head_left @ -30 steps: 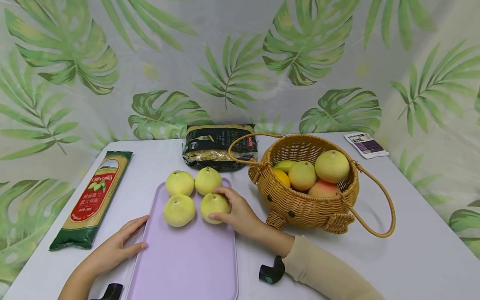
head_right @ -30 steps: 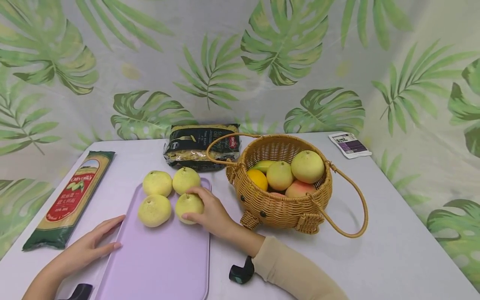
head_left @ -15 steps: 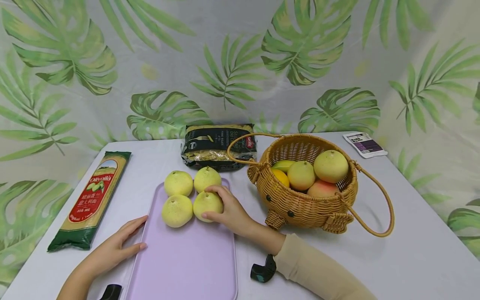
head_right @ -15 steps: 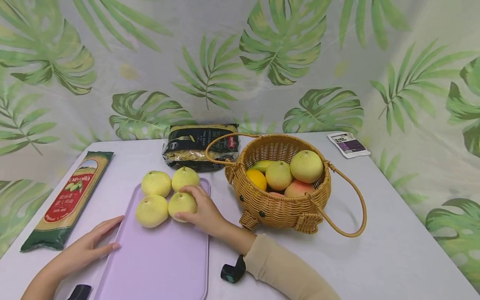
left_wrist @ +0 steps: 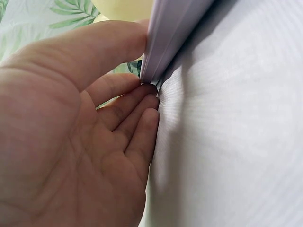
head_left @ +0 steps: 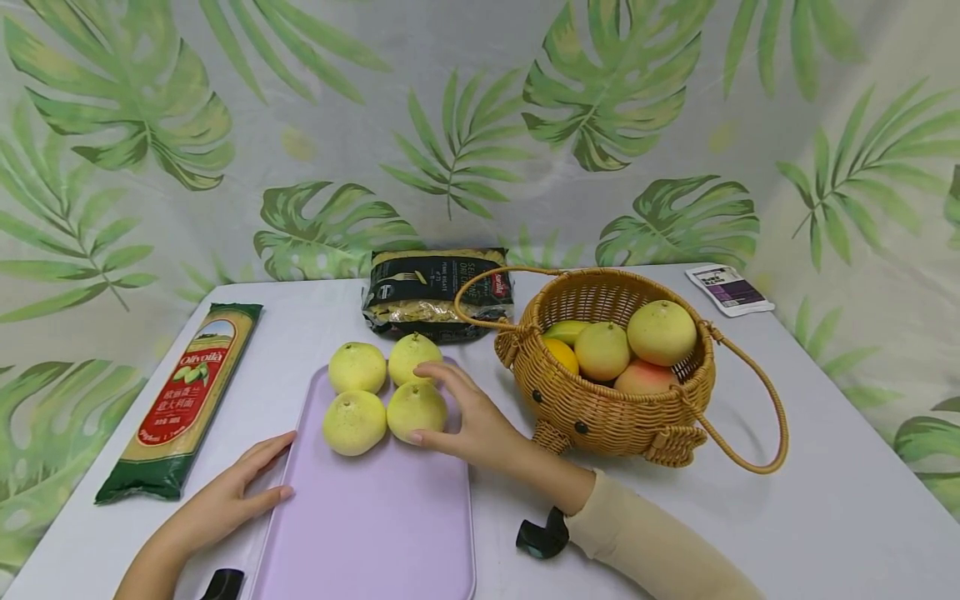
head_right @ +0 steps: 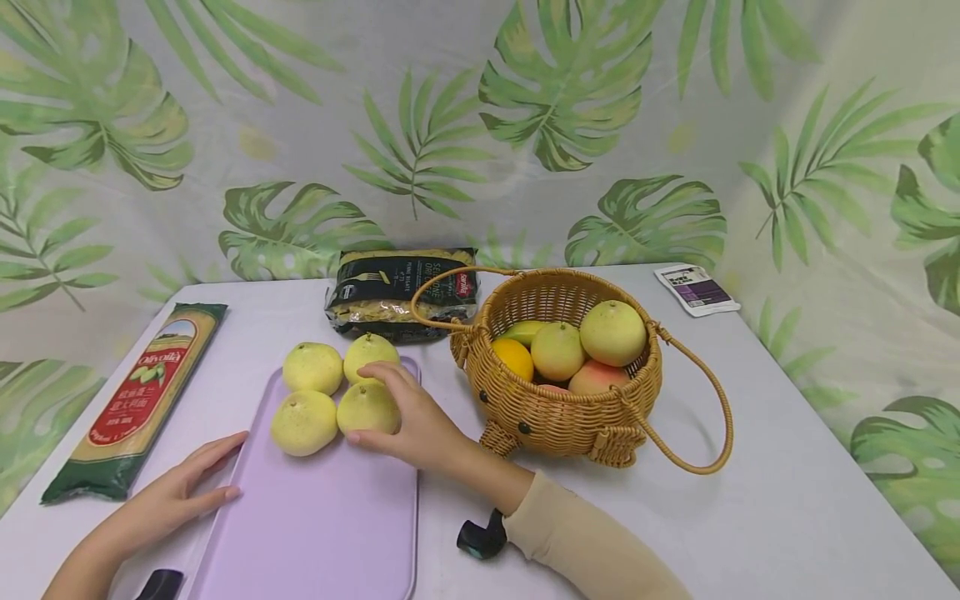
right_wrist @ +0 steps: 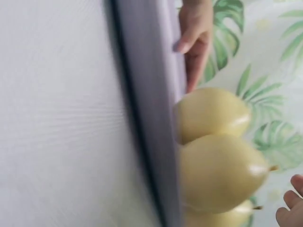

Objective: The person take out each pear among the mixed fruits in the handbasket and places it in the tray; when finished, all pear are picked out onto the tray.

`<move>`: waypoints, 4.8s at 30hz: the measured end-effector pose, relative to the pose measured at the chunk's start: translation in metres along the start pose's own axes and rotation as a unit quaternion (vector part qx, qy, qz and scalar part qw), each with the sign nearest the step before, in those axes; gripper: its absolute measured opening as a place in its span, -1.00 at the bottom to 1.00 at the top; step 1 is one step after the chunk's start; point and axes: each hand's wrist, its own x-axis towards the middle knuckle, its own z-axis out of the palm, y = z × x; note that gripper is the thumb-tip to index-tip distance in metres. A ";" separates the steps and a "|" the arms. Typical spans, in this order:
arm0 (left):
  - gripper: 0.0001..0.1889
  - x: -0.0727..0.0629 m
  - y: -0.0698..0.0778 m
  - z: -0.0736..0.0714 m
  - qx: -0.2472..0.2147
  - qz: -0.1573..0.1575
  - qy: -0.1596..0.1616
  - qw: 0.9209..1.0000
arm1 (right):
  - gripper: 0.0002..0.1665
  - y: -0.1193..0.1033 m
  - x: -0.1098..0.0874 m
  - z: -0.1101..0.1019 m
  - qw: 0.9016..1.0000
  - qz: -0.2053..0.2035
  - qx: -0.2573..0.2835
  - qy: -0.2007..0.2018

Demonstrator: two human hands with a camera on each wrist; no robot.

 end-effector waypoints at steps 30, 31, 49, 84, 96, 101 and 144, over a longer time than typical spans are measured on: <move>-0.33 0.000 0.000 0.000 -0.011 -0.002 -0.001 1.000 | 0.02 -0.043 -0.077 -0.221 0.927 -0.189 -0.265 0.186; -0.33 0.000 0.000 0.000 -0.011 -0.004 -0.003 1.000 | 0.03 -0.040 -0.077 -0.226 0.929 -0.176 -0.274 0.179; -0.32 0.000 0.001 -0.001 0.007 -0.028 -0.009 1.000 | 0.02 0.008 -0.074 -0.260 0.951 0.016 -0.295 0.090; -0.29 0.001 0.002 0.000 -0.020 -0.034 -0.012 0.999 | -0.21 0.045 -0.073 -0.259 0.962 0.125 -0.240 0.042; -0.30 0.000 0.003 0.000 -0.005 -0.035 -0.011 0.999 | -0.21 0.043 -0.068 -0.258 0.960 0.144 -0.240 0.015; -0.31 -0.001 0.003 -0.001 0.016 -0.038 -0.010 0.999 | -0.21 0.041 -0.067 -0.257 0.958 0.156 -0.242 0.002; -0.32 0.000 0.000 -0.001 0.002 -0.018 -0.002 1.000 | -0.19 0.014 -0.073 -0.258 0.955 0.058 -0.257 0.135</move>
